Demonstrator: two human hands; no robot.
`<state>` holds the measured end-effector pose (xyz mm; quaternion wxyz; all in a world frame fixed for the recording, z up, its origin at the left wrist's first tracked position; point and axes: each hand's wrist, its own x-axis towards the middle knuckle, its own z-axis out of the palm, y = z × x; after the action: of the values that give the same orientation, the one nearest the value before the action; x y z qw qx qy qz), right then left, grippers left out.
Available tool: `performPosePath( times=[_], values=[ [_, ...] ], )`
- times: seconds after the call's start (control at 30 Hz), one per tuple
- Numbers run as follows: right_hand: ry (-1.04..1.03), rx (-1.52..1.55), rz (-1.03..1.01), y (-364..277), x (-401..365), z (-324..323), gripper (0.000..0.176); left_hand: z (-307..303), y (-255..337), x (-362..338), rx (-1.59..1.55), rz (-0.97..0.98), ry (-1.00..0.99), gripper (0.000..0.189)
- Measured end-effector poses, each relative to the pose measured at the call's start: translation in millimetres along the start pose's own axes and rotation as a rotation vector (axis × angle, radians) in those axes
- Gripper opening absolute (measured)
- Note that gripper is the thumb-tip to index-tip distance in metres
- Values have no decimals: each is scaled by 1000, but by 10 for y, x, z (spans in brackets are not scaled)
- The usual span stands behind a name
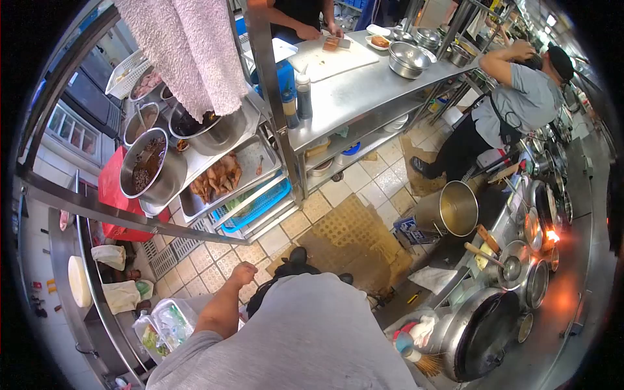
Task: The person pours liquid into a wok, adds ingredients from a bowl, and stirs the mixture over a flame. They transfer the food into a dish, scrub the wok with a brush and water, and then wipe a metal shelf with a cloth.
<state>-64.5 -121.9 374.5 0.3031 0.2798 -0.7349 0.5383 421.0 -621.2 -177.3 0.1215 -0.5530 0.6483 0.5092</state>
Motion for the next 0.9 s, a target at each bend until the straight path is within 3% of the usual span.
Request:
performPosePath(
  times=[0.1, 0.13, 0.2, 0.23, 0.37, 0.43, 0.5, 0.57, 0.73, 0.77, 0.83, 0.9],
  values=[
    [20, -10, 2, -81, 61, 23, 25, -24, 1, 61, -50, -54, 13, 25],
    [31, -13, -3, -110, 81, 20, 25, -96, -16, 112, -36, 54, -56, 24],
    [60, -21, -29, -296, 100, -11, 25, -85, -62, 236, -107, 18, -80, 20],
    [76, -11, -47, -393, 110, -18, 25, -155, 36, 272, 0, -19, -162, 19],
    [121, 80, -103, -691, 98, -10, 25, -205, 79, 406, -36, 236, -286, 18],
    [136, 145, -138, -808, 85, -43, 25, -165, -166, 746, -180, 103, -351, 16],
    [143, 207, -170, -931, 46, -83, 25, -123, 6, 880, -105, 114, -411, 15],
    [142, 282, -203, -1036, 16, -109, 25, -283, 250, 868, 170, 280, -459, 13],
    [162, 552, -301, -1174, -152, -158, 25, -66, 955, 670, -13, 123, -283, 10],
    [167, 640, -307, -1146, -241, -135, 25, -50, 963, 789, -63, 147, -335, 11],
    [201, 895, -250, -909, -475, -25, 25, 52, 1011, 994, -167, 200, -441, 11],
    [317, 1082, -1, -295, -933, 226, 25, 213, 1269, 772, -31, 167, -284, 11]
  ],
)
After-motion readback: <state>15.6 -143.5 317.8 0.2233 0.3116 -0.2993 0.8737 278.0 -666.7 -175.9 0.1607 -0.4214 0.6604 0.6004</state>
